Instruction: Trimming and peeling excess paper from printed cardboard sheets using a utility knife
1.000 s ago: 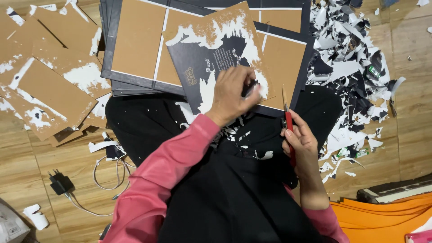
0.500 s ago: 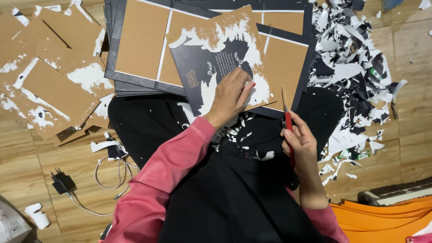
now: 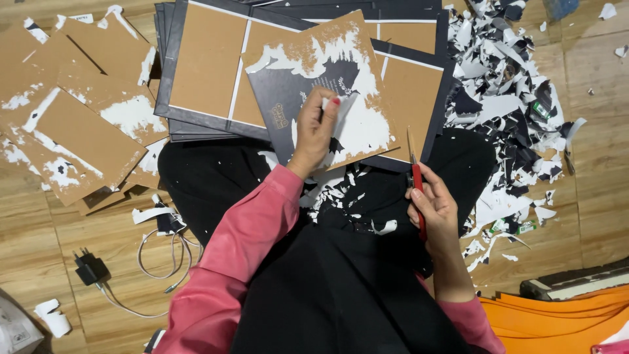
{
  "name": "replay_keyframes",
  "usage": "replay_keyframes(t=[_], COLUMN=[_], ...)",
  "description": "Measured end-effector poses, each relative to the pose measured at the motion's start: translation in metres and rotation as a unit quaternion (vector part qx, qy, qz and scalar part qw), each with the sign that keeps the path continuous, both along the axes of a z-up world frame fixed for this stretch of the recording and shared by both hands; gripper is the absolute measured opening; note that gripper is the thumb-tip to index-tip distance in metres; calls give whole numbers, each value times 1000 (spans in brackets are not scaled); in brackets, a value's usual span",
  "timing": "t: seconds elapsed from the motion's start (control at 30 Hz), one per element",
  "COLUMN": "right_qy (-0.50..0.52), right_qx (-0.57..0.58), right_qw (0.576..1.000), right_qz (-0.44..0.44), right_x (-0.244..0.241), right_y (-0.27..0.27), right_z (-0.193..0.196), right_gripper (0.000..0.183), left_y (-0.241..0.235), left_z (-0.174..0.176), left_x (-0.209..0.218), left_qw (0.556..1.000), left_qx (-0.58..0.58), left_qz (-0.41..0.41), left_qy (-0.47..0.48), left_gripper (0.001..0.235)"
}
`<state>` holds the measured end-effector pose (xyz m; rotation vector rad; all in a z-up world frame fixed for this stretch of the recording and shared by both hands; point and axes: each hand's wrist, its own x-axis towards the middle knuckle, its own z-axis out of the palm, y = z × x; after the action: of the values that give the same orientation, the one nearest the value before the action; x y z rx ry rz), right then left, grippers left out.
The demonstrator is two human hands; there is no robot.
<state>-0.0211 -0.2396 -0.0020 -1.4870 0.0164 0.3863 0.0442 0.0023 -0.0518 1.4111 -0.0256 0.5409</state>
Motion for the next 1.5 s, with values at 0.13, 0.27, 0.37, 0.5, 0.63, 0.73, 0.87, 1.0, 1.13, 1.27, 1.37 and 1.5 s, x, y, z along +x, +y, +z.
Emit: replay_keyframes(t=[0.13,0.27,0.37,0.5,0.63,0.73,0.87,1.0,1.13,1.27,1.37,1.5], right_qy=[0,2,-2,-20,-56,-51,-15,47,14,8,5,41], right_qx=[2,6,21,81,108,160,138,135,120,99,100,72], right_qw=[1000,1000,1000,996,992,984,990,990,992,994,994,996], right_qz=[-2,6,13,13,25,53,38,-12,-43,-52,-51,-45], right_x=[0,3,5,5,28,59,95,100,96,92,93,98], right_y=[-1,-1,4,15,35,76,114,120,123,121,122,123], right_z=[-4,-8,-4,5,24,49,19,8,1,-4,-4,8], right_gripper=[47,46,46,46,48,39,27,22,18,16,15,17], left_y=[5,12,20,26,33,32,32,38,42,47,52,48], left_z=[-9,12,30,43,27,30,45,38,50,26,13,8], left_x=[3,1,-6,-8,-4,-2,-9,-8,-12,-13,-13,-60], left_qw=[991,950,922,897,886,877,864,833,806,749,716,806], left_qx=[-133,-301,-360,-402,-429,-439,-459,-502,-539,-591,-615,-523], left_qz=[-16,-74,-135,-175,-171,-191,-204,-230,-243,-289,-309,-275], left_qy=[1,28,53,49,51,45,36,0,-19,-83,-118,47], left_gripper=[15,18,19,21,19,20,16,15,17,19,20,10])
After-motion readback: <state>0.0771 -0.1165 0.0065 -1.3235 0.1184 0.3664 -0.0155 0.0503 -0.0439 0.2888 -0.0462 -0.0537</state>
